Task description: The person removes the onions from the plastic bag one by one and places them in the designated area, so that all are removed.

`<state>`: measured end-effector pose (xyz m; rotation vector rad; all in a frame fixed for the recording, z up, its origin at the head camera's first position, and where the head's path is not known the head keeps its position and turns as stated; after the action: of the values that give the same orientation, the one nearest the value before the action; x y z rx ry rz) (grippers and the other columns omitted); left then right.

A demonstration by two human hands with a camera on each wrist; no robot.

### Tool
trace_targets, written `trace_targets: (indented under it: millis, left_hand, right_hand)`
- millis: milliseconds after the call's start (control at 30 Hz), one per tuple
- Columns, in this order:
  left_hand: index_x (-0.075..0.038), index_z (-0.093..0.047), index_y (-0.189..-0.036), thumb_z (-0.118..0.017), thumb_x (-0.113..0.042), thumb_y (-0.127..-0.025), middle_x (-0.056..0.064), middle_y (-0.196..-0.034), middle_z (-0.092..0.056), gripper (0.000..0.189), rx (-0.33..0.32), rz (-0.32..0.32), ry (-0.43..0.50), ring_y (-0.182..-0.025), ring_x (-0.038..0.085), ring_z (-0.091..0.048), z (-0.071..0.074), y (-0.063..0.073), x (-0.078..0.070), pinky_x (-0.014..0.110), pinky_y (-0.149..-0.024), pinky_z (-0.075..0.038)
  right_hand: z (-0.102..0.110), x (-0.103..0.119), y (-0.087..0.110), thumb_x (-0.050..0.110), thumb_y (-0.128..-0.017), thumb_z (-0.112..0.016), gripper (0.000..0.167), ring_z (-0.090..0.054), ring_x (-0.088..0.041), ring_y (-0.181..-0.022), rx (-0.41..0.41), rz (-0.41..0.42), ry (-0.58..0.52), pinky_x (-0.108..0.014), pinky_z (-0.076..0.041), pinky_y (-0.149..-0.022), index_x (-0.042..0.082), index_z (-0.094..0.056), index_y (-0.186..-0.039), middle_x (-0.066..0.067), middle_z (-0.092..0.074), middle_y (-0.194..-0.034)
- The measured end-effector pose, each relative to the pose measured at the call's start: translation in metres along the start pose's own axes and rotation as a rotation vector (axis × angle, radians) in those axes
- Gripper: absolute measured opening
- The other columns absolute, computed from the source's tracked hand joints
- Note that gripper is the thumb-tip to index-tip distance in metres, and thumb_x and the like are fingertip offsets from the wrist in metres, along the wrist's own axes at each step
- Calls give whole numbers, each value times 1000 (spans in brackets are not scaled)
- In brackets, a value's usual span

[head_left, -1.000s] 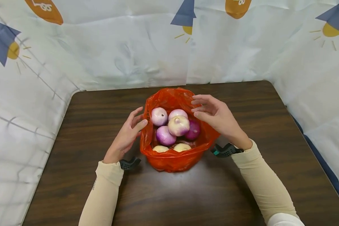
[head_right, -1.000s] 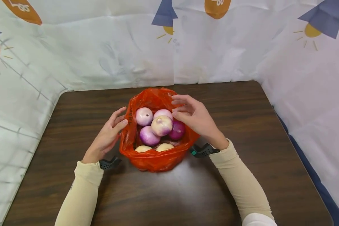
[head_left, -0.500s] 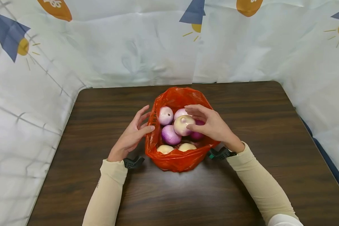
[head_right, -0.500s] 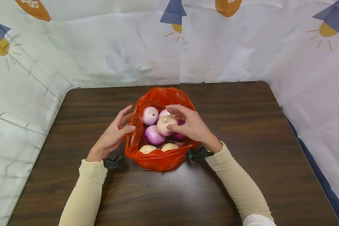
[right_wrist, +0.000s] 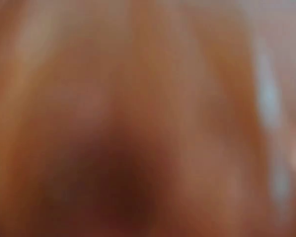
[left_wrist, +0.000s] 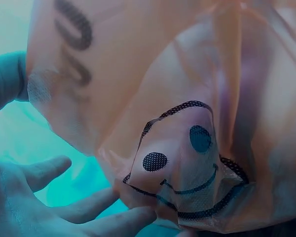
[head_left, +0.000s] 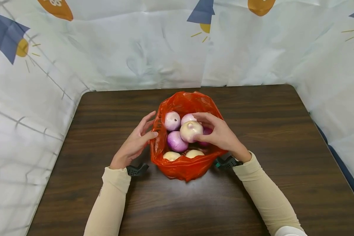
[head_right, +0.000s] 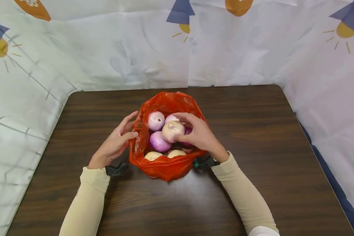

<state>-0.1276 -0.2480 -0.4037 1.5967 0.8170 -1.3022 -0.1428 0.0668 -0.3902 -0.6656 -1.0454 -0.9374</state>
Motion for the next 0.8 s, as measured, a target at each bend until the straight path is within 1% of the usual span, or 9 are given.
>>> trace_targets:
  millis: [200, 300, 367, 433, 467, 500, 567, 700, 800]
  left_hand:
    - [-34, -17, -165, -56, -10, -102, 2, -171, -23, 78, 17, -15, 0, -150, 36, -40, 2, 2, 0, 34, -106, -53]
    - [-36, -19, -164, -56, -11, -102, 2, -170, -25, 76, 18, -16, -8, -150, 37, -40, 2, 4, 0, 45, -114, -48]
    - [-38, -20, -163, -57, -11, -102, 3, -170, -25, 76, 17, -17, -16, -151, 36, -38, 2, 5, 0, 54, -119, -41]
    - [-37, -20, -163, -57, -11, -102, 4, -170, -25, 76, 19, -22, -20, -151, 36, -37, 2, 5, 0, 62, -121, -34]
    - [-37, -20, -163, -57, -11, -102, 4, -170, -25, 76, 20, -24, -20, -151, 36, -37, 2, 5, 0, 64, -122, -32]
    - [-36, -20, -164, -57, -11, -102, 5, -170, -25, 76, 21, -26, -23, -151, 36, -36, 1, 5, -1, 64, -122, -32]
    - [-34, -19, -164, -57, -11, -102, 5, -169, -26, 77, 22, -31, -27, -151, 36, -38, 0, 5, -1, 62, -121, -34]
    - [-33, -18, -165, -56, -12, -102, 5, -169, -26, 77, 27, -28, -42, -148, 35, -42, -2, 3, -3, 50, -116, -45]
    - [-33, -18, -165, -56, -12, -101, 4, -169, -26, 77, 34, -24, -47, -147, 35, -43, -3, 2, -3, 44, -113, -48]
  right_hand:
    - [-4, -2, -1, 17, -81, -89, 75, -62, -30, -133, 8, 37, 74, -50, -50, -113, 11, -54, -147, -9, -57, -149]
    - [-6, -1, -1, 16, -79, -90, 75, -63, -30, -131, 6, 51, 103, -48, -51, -112, 11, -56, -146, -10, -59, -146]
    - [-6, -2, -1, 17, -79, -91, 74, -64, -29, -129, 1, 56, 122, -48, -52, -111, 11, -56, -145, -10, -59, -145]
    - [-7, -2, -2, 18, -79, -91, 75, -64, -28, -127, -1, 60, 137, -47, -52, -110, 12, -56, -145, -10, -59, -145]
    - [-8, -3, -2, 20, -79, -91, 76, -65, -28, -127, 0, 62, 150, -47, -53, -110, 12, -55, -145, -10, -59, -145]
    - [-9, -3, -2, 21, -79, -91, 77, -65, -28, -127, 1, 64, 161, -47, -53, -110, 12, -55, -146, -10, -59, -145]
    - [-10, -4, -2, 23, -78, -92, 78, -65, -27, -127, 0, 60, 180, -47, -53, -109, 13, -55, -146, -9, -59, -146]
    - [-11, -7, -2, 24, -77, -93, 78, -65, -28, -127, -11, 45, 193, -47, -53, -109, 13, -56, -145, -9, -59, -146]
    - [-10, -9, -1, 24, -78, -92, 76, -66, -28, -128, -18, 38, 188, -47, -53, -109, 13, -56, -144, -10, -60, -146]
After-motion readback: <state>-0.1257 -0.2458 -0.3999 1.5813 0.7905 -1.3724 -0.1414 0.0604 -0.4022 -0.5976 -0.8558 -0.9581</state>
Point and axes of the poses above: each hand's wrist, its own y-axis away from the middle knuckle, its own z-axis out of the back of the hand, x = y × z, the point moved 1 cm from there along -y, towards the middle knuckle
